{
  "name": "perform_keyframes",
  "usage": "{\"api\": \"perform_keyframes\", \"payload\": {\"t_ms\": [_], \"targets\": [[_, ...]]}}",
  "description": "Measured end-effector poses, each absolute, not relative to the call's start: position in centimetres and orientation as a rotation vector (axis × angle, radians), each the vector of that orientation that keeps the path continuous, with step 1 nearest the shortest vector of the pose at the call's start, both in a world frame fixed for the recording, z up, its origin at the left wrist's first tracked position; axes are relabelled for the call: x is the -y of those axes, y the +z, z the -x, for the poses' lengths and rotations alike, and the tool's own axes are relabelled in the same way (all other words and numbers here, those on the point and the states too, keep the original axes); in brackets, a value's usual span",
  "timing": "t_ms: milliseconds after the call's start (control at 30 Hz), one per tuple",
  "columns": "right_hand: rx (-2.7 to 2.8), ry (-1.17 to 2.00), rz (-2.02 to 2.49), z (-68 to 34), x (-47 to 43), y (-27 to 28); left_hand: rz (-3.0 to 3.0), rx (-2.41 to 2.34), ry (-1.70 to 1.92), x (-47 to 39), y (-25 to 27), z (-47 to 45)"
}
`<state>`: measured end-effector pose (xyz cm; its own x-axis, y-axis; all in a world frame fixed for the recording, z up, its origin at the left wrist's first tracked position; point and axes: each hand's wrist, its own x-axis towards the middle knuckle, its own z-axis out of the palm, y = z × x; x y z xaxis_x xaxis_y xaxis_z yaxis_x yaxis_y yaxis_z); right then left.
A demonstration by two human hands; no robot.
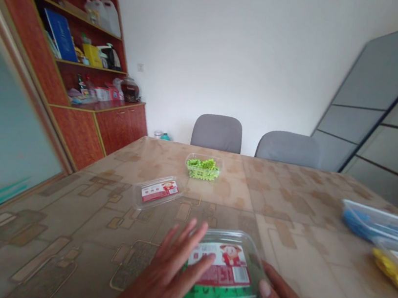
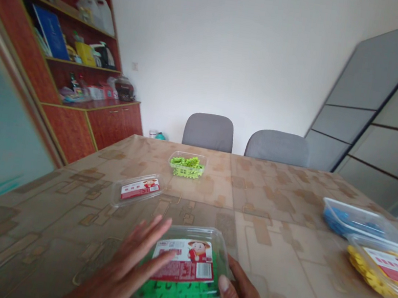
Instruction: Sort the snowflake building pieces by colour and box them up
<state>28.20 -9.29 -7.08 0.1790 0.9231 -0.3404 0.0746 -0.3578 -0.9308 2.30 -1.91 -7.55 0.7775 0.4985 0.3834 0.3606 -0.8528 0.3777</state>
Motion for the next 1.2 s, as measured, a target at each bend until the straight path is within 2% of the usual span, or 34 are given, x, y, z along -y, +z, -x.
{"api": "perform_keyframes", "payload": {"t_ms": [100,500,633,733,800,933,1100,1200], "targets": [[0.998,1.261,1.633,-28.1,9.3,-6.6,-2.863,-0.529,0.609,1.7,-8.3,-2.9],[1.030,1.385,1.460,-27.8,8.6,-5.9,-2.987,-0.603,0.645,1.7,-9.7,-3.1],[1.024,1.320,1.501,-28.0,8.8,-6.8,-3.037,-0.527,0.675,1.1,-10.1,-2.8],[1.036,1.238,1.572,-28.4,8.8,-7.5,-3.103,-0.545,0.826,0.9,-10.7,-2.9],[1.161,1.075,1.619,-28.9,8.6,-7.3,-3.093,-0.593,0.953,1.0,-11.1,-3.1],[1.628,0.438,1.622,-29.8,8.3,-5.5,-3.067,-0.594,0.968,1.4,-10.6,-3.4],[2.292,-0.138,1.333,-29.4,7.6,-5.7,-3.249,-0.615,0.973,1.6,-8.8,-3.5],[2.430,-0.512,1.161,-29.0,6.9,-7.2,-3.336,-0.604,1.090,1.5,-8.1,-3.9]]}}
